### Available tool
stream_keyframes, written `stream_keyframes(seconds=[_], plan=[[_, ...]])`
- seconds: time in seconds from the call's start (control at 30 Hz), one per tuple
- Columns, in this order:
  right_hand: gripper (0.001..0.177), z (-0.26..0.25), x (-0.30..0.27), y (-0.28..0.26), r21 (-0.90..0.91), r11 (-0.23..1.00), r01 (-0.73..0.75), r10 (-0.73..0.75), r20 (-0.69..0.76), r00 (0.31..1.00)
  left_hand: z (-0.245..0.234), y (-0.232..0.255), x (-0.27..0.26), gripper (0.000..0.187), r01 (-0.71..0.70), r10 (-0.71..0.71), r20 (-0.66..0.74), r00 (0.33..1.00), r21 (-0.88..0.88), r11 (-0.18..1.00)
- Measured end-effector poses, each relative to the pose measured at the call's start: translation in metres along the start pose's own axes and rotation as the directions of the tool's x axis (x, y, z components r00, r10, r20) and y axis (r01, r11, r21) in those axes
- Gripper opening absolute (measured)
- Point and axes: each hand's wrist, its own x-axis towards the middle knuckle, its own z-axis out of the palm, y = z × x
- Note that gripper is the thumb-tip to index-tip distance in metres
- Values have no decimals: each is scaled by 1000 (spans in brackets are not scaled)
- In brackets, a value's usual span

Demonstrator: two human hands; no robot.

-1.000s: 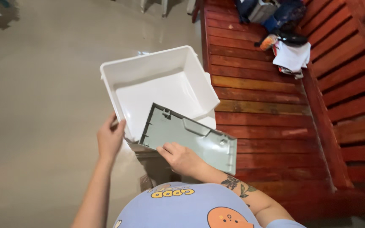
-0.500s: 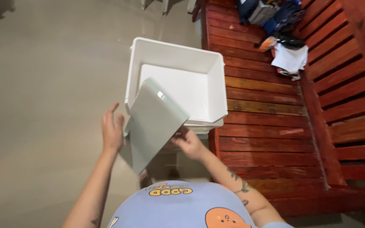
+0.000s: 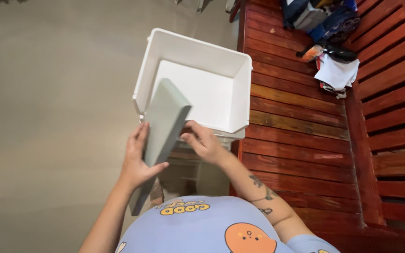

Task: The person assembles multiple plastic storage drawers by attaching side panels to white drawer bodies and stacking them. They handle white drawer bodies and pink and gray side panels, fitting each panel into the drawer and then placing the completed unit into a stack.

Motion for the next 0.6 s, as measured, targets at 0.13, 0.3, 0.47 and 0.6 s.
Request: stream_keyframes(seconds=[0.13, 0.3, 0.47, 0.6], plan=[[46, -73, -18, 10, -763, 619, 187, -362, -65, 930, 12, -24, -22, 115, 114, -143, -92, 985, -261, 959], [27, -157, -30, 33, -850, 525, 40, -245, -106, 964, 42, -50, -38, 103, 71, -239, -203, 949, -603, 795], [23, -178, -20, 52, -862, 461, 212, -404, 8, 915, 70, -55, -36, 91, -3, -314, -289, 904, -740, 672], [16, -133, -15, 53, -782, 479, 399, -507, 125, 853, 71, -49, -22, 79, -10, -441, -299, 846, -836, 548]])
